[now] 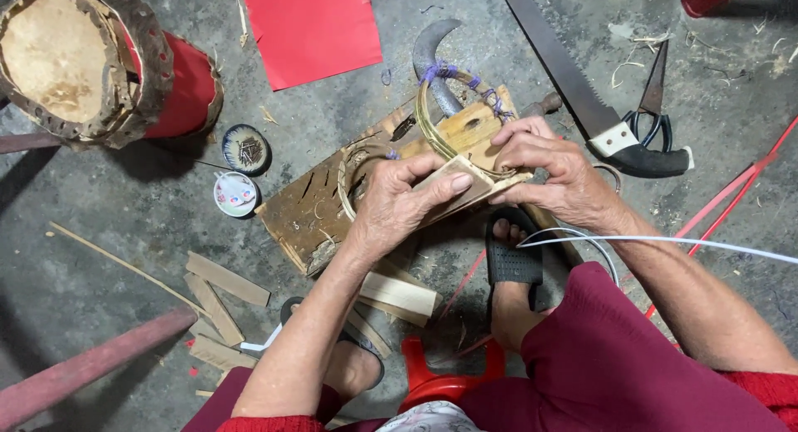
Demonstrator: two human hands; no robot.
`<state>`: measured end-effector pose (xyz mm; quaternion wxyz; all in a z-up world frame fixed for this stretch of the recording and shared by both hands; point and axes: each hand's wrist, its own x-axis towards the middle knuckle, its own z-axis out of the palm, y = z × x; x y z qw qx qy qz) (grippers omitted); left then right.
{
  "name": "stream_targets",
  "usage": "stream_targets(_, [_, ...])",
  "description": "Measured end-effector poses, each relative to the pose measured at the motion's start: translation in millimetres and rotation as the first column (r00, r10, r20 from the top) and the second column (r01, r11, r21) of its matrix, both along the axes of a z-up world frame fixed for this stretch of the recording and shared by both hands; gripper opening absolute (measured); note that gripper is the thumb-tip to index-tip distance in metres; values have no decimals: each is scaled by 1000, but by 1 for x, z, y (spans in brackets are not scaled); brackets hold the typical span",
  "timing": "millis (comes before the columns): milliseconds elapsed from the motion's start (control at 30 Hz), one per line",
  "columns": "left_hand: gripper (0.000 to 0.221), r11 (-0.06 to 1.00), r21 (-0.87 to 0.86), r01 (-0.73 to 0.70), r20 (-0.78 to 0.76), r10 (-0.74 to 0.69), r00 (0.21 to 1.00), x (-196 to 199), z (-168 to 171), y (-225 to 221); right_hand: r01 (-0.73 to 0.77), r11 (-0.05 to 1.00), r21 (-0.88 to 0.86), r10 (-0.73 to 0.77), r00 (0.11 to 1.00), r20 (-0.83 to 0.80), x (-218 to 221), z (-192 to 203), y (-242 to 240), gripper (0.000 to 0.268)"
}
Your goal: Assembling and adjusting wooden components of a small instrument using a hammer, blade, and manual fitting techniques.
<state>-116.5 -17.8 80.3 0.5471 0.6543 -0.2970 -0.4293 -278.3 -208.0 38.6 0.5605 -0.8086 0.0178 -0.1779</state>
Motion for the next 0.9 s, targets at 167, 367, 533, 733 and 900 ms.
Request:
stream_targets(167, [14, 988, -140, 64, 179, -39, 983, 4, 1, 3, 34, 994, -103, -25, 996, 91, -2, 1, 2, 18])
stream_targets(367, [47, 954, -201, -224, 533, 298, 792, -18, 3, 13, 286, 873, -395, -162, 934, 318, -6, 4, 1, 18])
stream_targets(533, [39, 947, -123, -298, 9, 301, 954, -38, -11, 17, 474, 671, -571, -168, 847, 505, -12, -6, -8, 9])
stream_targets(733, [103, 976, -45, -214, -742, 111, 662, -9, -12, 7, 511, 532, -675, -74, 822, 564, -19, -18, -12, 9])
stream_targets(900, [37, 971, 155, -182, -666, 239, 707, 10, -37, 8, 510, 446, -736, 31, 813, 582, -6, -6, -8, 12])
